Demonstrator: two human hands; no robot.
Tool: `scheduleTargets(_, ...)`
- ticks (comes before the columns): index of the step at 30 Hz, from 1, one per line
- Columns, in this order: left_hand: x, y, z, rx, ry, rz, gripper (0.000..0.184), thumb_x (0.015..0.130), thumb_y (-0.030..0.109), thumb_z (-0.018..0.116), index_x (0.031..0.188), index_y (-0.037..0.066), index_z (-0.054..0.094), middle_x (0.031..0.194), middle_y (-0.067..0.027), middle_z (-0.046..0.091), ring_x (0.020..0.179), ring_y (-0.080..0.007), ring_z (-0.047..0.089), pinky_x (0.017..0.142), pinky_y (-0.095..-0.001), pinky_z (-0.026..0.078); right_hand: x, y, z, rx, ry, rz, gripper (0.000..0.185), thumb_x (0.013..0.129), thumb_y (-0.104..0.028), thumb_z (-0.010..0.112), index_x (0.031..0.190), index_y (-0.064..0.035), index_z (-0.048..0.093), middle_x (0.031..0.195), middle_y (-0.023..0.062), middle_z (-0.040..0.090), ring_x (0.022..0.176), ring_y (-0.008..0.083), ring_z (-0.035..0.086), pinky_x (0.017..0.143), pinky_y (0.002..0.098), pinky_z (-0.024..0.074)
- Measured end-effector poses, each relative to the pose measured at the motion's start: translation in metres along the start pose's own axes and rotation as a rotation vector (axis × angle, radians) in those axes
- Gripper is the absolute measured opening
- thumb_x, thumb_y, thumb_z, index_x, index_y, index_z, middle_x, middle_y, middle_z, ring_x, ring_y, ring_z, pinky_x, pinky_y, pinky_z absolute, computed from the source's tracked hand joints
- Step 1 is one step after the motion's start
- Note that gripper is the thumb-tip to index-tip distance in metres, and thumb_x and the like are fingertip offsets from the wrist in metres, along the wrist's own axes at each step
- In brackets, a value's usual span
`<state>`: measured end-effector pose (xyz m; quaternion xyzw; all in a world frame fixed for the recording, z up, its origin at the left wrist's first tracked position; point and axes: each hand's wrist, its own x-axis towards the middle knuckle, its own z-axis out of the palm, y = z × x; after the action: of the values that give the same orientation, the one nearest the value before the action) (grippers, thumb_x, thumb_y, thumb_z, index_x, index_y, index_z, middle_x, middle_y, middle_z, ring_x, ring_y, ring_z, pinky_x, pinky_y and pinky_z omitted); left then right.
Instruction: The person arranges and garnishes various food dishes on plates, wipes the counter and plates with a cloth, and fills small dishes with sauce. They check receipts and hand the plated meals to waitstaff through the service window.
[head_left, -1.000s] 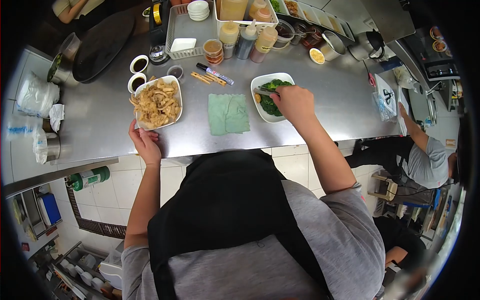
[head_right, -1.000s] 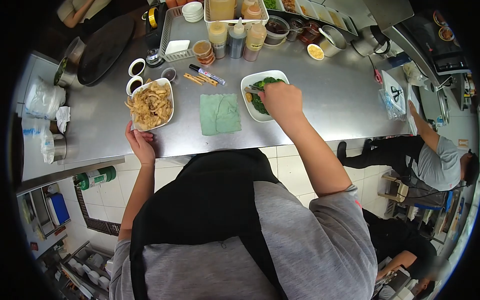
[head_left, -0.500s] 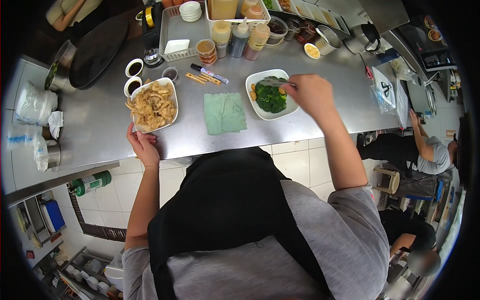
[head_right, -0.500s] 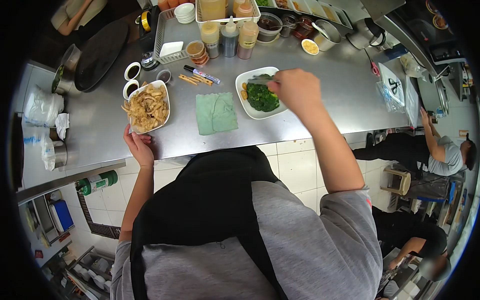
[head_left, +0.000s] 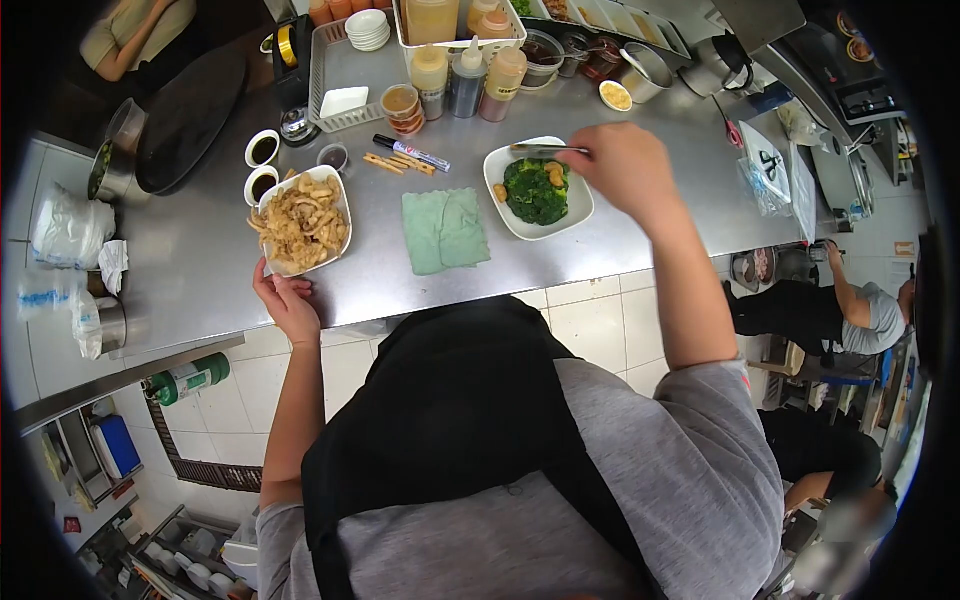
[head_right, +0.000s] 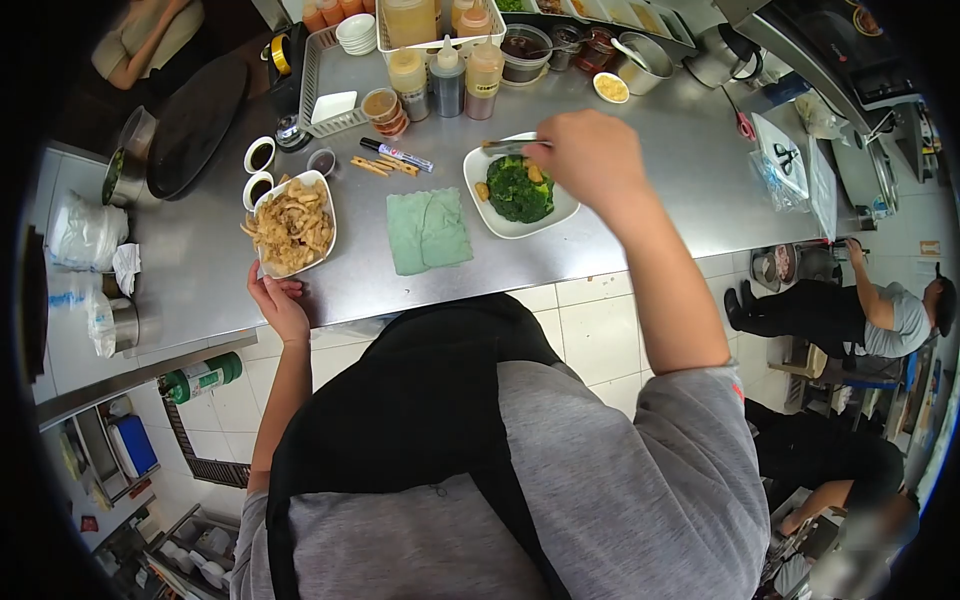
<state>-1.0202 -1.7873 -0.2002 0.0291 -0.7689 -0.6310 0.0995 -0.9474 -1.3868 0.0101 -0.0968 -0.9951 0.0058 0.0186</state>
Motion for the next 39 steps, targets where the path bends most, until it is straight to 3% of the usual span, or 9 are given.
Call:
scheduleTargets(3,-0.001,0.002,0.001,0.006,-0.002,0.001,0.036,0.1,0.022,0.034,0.13,0.003,0.035,0.089,-0.0053,0.045,0.064,-0.0091,0.053,0.057,-0.022,0.045,-0.024,0.02,-0.021,-0.057,-0.019,0.1,0.017,0.078,-0.031,0.067,0.077,-0.0136,0.07,0.071,0.008,0.066,0.069,0.0271,0.064,0.06,0.0391,0.0489)
scheduleTargets(10,0.0,0.001,0.002,0.031,0.001,0.017,0.036,0.1,0.022,0.034,0.131,0.003,0.035,0.086,-0.0046,0.046,0.063,-0.009,0.052,0.057,-0.0218,0.044,-0.04,0.037,-0.008,-0.078,-0.046,0.101,0.017,0.078,-0.03,0.067,0.077,-0.0133,0.07,0.068,0.0067,0.065,0.064,0.0267,0.062,0.058,0.0385,0.0483)
scheduleTargets(31,-0.001,0.003,0.004,0.058,0.014,0.016,0.035,0.1,0.021,0.035,0.13,0.004,0.037,0.087,-0.0045,0.044,0.063,-0.0087,0.052,0.056,-0.0217,0.044,-0.035,0.059,0.009,0.252,-0.101,0.157,0.023,0.081,-0.032,0.066,0.083,-0.0097,0.071,0.066,0.0097,0.064,0.062,0.0276,0.061,0.057,0.038,0.0463)
scheduleTargets(33,-0.002,0.004,0.004,0.056,0.013,0.016,0.035,0.1,0.021,0.035,0.13,0.004,0.037,0.087,-0.0044,0.044,0.063,-0.0087,0.052,0.056,-0.0216,0.044,-0.037,0.069,0.01,0.321,-0.098,0.269,0.024,0.081,-0.032,0.066,0.083,-0.0091,0.071,0.066,0.0104,0.064,0.062,0.0279,0.061,0.057,0.0375,0.0466)
scheduleTargets(37,-0.002,0.005,0.005,0.046,0.015,0.003,0.035,0.1,0.022,0.035,0.13,0.003,0.037,0.087,-0.0043,0.044,0.063,-0.0086,0.052,0.056,-0.0212,0.044,-0.047,0.086,0.025,0.242,-0.132,0.37,0.025,0.081,-0.033,0.066,0.084,-0.0091,0.071,0.068,0.0097,0.065,0.063,0.028,0.061,0.057,0.0379,0.0471)
scheduleTargets(39,-0.001,0.004,0.005,0.06,0.012,0.011,0.035,0.1,0.022,0.035,0.13,0.004,0.037,0.086,-0.0042,0.045,0.062,-0.0084,0.052,0.056,-0.0209,0.044,-0.056,0.084,0.032,0.107,-0.088,0.262,0.024,0.079,-0.033,0.066,0.08,-0.0093,0.071,0.068,0.0088,0.065,0.062,0.0277,0.062,0.057,0.0377,0.0483)
